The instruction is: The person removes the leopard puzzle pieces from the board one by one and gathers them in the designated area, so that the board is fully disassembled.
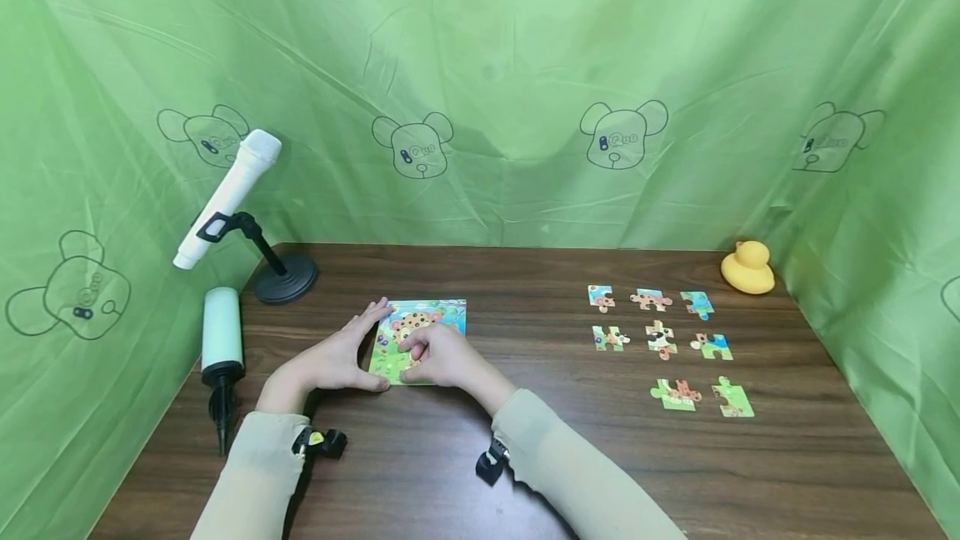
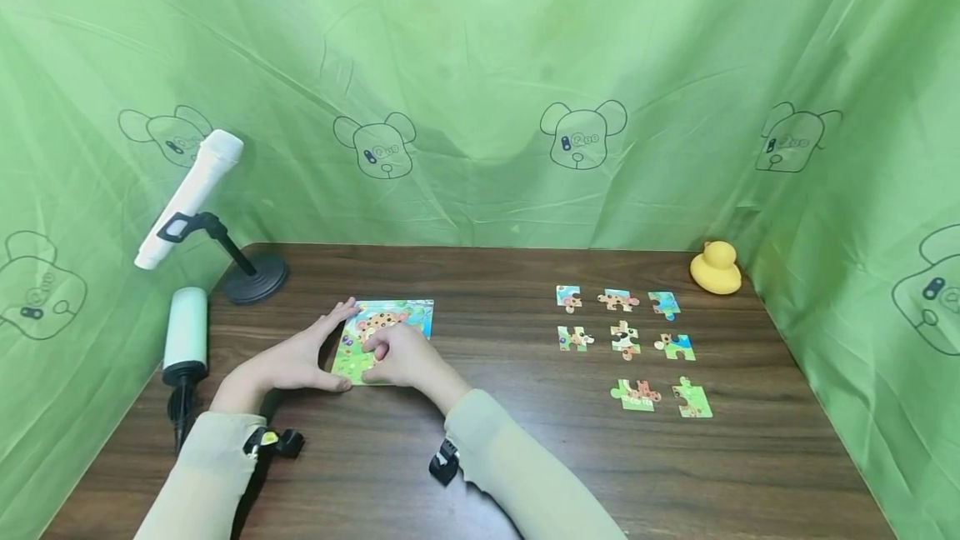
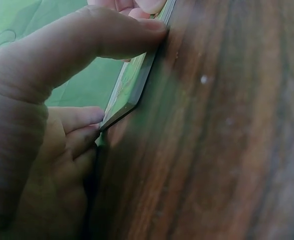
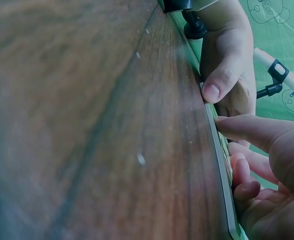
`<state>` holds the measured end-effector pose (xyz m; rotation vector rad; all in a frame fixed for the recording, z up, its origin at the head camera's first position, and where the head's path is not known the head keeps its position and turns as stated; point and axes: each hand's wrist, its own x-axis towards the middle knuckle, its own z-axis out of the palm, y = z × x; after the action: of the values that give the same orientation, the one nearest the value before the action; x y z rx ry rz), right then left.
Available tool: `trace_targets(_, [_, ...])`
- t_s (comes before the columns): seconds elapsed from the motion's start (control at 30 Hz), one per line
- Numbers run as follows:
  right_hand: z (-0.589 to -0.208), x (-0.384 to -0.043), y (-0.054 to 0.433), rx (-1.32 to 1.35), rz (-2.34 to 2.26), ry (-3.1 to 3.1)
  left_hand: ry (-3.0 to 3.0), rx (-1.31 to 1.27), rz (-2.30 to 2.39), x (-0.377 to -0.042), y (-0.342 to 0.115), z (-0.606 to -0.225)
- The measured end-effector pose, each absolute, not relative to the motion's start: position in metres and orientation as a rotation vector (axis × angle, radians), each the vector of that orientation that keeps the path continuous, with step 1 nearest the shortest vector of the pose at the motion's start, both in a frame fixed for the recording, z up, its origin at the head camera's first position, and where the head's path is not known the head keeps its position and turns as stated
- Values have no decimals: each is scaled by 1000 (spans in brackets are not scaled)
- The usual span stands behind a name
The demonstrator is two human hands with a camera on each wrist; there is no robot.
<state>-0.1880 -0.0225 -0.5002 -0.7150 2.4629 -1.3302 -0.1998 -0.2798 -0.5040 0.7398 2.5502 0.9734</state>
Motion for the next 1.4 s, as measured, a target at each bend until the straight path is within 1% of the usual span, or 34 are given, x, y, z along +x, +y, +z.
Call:
trace_targets(0.3, [-500,-185,-29,-731,-1343,2435,2579,693,931,-197,-288,-506])
trace_targets(0.83, [-493,-186,-33,-702,-1238,2506,2559,696,946,-202,-285,-507])
trace_targets(1.0, [-495,-189,-31,-722,-1227,2532,2557,716,946,-203,-284,-505])
trace_targets(1.4, [-498,-190,-24,-674,-1297,2523,2564,736,958,-204,-283,-510])
